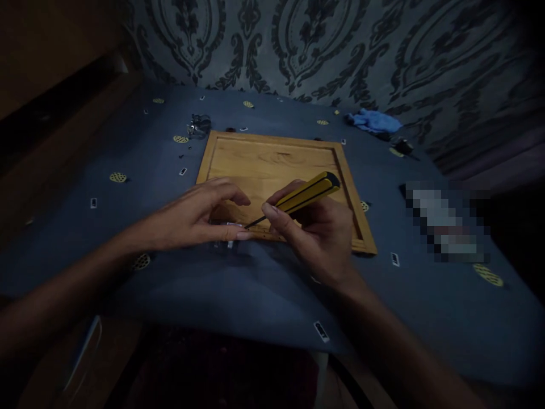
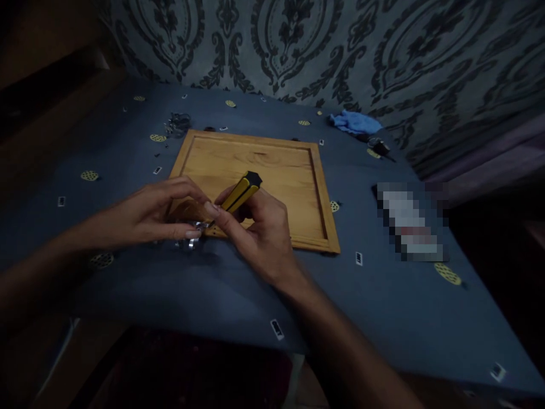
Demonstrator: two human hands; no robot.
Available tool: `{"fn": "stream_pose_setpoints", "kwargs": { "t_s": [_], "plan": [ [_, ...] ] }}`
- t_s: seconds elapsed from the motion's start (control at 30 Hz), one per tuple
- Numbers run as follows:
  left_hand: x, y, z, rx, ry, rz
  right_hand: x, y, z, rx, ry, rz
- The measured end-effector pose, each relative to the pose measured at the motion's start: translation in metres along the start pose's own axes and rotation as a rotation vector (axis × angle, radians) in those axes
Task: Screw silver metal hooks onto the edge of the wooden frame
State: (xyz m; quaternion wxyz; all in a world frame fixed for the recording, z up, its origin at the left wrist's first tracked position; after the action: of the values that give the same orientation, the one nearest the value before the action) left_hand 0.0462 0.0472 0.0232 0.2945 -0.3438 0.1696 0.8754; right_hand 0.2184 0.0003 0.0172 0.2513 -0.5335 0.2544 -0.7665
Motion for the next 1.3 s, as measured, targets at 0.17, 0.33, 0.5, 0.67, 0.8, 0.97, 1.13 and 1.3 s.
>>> {"fn": "stream_pose_setpoints", "kwargs": {
  "t_s": [0.17,0.33,0.5,0.67,0.8,0.97,1.13,1.3],
  "plan": [
    [-0.025,0.0,0.005,-0.169,0.115,-0.141,0.002,-0.002,-0.004,0.044,0.079,0.142],
    [-0.05,0.002,0.007,-0.34,0.194,-0.277,0.011,-0.002,-0.009,0.037,0.192,0.344],
    [-0.053,0.005,0.004,-0.381,0.172,-0.272,0.01,0.0,-0.008,0.021,0.155,0.28],
    [-0.046,0.014,0.016,-0.585,0.171,-0.247,-0.006,0.021,-0.003,0.065,0.016,0.151],
    [-0.041,0.019,0.025,-0.752,0.207,-0.343,-0.008,0.043,-0.007,0.337,0.226,0.34],
    [-0.032,0.015,0.023,-0.777,0.294,-0.325,-0.009,0.055,-0.017,0.592,0.378,0.408],
    [-0.027,0.014,0.02,-0.754,0.265,-0.298,-0.013,0.057,-0.024,0.672,0.432,0.389],
    [-0.03,0.016,0.022,-0.726,0.272,-0.341,-0.013,0.058,-0.026,0.699,0.447,0.376]
  ]
}}
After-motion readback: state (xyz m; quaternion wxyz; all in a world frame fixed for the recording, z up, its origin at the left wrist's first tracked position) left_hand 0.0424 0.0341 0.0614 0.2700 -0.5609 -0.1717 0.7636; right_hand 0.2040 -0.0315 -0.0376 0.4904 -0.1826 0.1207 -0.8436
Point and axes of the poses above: each hand's wrist, its own y-axis away from the middle knuckle, its own z-axis out of the back of the hand, x = y × z, the point moved 5 cm from there along -y, towards the middle knuckle, and after that the axes turned 14 degrees about z, right-handed, at the moved point
